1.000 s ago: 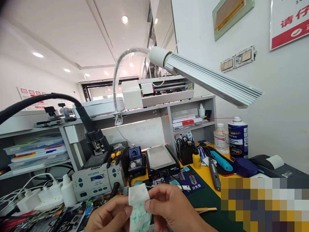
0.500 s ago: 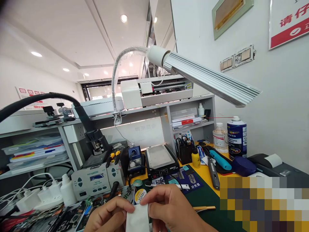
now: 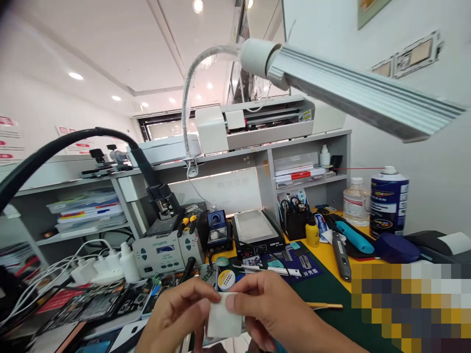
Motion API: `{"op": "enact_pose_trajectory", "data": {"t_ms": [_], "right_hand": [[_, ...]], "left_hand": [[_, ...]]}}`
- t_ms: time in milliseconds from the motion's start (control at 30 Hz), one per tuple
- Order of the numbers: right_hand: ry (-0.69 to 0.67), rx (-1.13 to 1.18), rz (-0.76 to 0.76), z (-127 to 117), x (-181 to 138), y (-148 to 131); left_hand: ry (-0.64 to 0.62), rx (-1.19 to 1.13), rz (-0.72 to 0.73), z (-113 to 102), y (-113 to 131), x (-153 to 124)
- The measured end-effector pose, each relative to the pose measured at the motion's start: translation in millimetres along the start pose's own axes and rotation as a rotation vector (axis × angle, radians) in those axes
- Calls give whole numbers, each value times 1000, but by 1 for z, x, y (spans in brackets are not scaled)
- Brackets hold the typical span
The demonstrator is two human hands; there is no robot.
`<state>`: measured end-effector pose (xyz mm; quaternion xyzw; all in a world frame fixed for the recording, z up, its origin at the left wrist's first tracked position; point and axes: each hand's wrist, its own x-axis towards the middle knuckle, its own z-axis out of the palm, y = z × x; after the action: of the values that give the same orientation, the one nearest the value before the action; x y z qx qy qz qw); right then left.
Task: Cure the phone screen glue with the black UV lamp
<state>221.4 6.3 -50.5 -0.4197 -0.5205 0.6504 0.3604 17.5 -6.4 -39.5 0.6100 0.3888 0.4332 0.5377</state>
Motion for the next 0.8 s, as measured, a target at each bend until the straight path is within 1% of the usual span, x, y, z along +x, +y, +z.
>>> {"op": "enact_pose_trajectory", "data": {"t_ms": [67, 133, 233, 300, 400, 467, 633, 700, 800], "right_hand": [[-2, -22, -31, -2, 0, -1], [10, -33, -66, -4, 0, -4], [33, -36, -96, -9, 0, -6], [50, -35, -105, -14, 1, -4], [77, -37, -129, -18, 3, -2], [89, -40, -136, -20, 3, -4], [110, -48, -124, -19, -3, -13], [113, -50, -116, -19, -5, -15], [106, -47, -111, -20, -6, -15]], "left_hand": [[13, 83, 9, -2, 6, -1], [33, 136, 21, -8, 13, 0], [78, 201, 28, -26, 20, 3], [103, 275, -7, -40, 21, 5], [133, 429, -74, -57, 15, 5], [137, 524, -97, -65, 7, 4], [104, 678, -163, -73, -6, 3], [140, 798, -189, -75, -7, 1], [239, 1022, -235, -79, -5, -4]]}}
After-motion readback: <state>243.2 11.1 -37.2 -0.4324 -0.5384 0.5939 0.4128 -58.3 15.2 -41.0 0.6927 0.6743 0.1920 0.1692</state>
